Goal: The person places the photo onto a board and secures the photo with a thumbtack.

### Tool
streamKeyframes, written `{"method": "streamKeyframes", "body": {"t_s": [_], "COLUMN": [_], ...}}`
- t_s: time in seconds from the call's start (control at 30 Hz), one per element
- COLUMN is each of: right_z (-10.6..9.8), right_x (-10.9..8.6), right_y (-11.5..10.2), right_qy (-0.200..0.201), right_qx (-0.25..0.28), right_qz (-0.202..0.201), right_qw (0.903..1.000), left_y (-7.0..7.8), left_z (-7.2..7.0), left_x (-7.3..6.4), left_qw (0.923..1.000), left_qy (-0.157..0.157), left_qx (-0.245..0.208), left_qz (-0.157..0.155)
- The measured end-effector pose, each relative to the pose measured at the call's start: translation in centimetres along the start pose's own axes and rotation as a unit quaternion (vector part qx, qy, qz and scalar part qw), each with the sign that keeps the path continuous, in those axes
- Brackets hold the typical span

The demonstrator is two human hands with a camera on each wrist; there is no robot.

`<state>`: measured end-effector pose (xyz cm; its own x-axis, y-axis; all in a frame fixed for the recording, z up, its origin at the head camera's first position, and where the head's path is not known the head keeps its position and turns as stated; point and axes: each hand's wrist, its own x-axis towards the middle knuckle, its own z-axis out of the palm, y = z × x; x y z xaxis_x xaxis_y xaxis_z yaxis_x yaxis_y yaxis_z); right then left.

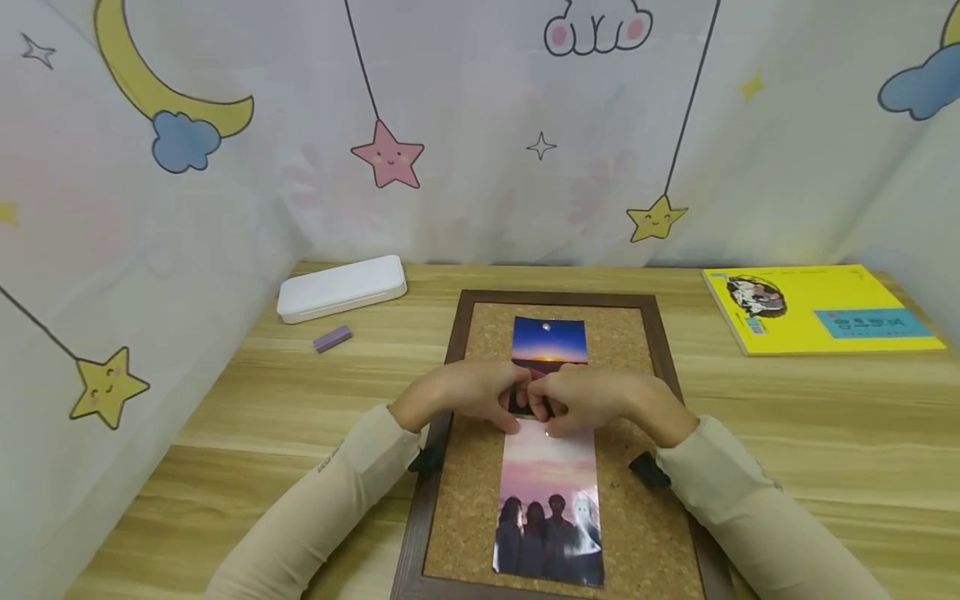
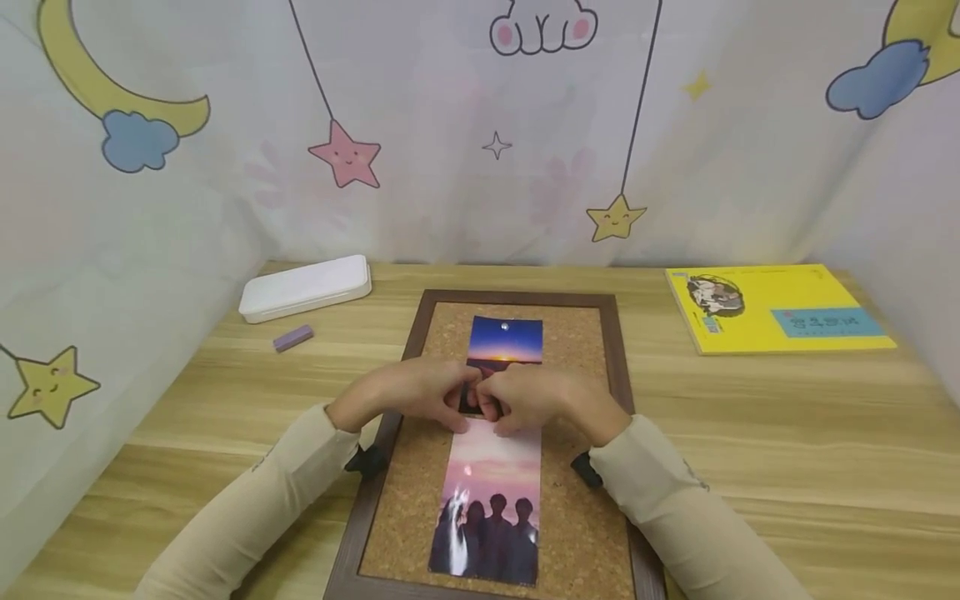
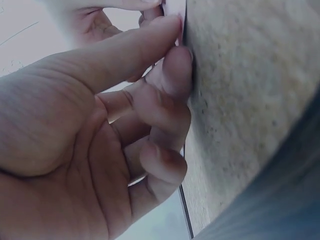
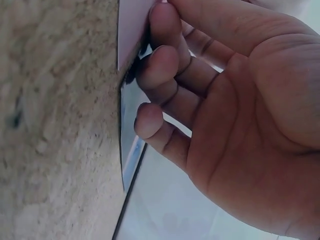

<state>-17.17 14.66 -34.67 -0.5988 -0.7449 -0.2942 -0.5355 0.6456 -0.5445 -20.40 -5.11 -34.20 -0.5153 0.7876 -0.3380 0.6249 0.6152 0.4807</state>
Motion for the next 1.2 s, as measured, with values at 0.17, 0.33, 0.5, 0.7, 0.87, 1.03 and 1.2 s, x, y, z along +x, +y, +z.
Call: {"method": "streamKeyframes", "body": {"t_s": [0.17,0.33,0.5,0.7,0.87,1.03,1.2], "right_z": [-0.1,-0.9,-1.9,-3.2,-4.3,-5.4,-6.2], "right_x": [-0.6,-1.9,-3.0,-3.4,-3.7,-5.1,-6.7], "right_y": [0.3,0.9,1.4,1.8,2.0,2.5,3.7], "right_qy": [-0.009,-0.008,0.013,0.042,0.060,0.102,0.158], "right_qx": [0.000,0.005,0.008,0.037,0.017,-0.005,0.012], "right_qz": [0.024,0.044,0.042,0.045,0.044,0.048,0.070], "right_qw": [0.9997,0.9990,0.9990,0.9974,0.9971,0.9936,0.9849], "left_y": [0.1,0.4,0.0,-1.1,-2.1,-3.2,-4.5], "left_z": [0.2,0.1,-0.9,-3.0,-4.4,-5.3,-6.0], "left_x": [0.2,1.0,1.1,-0.1,-1.4,-2.7,-3.5], "left_qw": [0.9996,0.9988,0.9984,0.9948,0.9927,0.9868,0.9792], "left_qy": [0.000,0.009,0.035,0.085,0.114,0.161,0.202], "left_qx": [0.026,0.046,0.038,0.031,0.009,0.013,0.009], "left_qz": [0.003,0.012,0.025,0.046,0.037,0.014,-0.011]}}
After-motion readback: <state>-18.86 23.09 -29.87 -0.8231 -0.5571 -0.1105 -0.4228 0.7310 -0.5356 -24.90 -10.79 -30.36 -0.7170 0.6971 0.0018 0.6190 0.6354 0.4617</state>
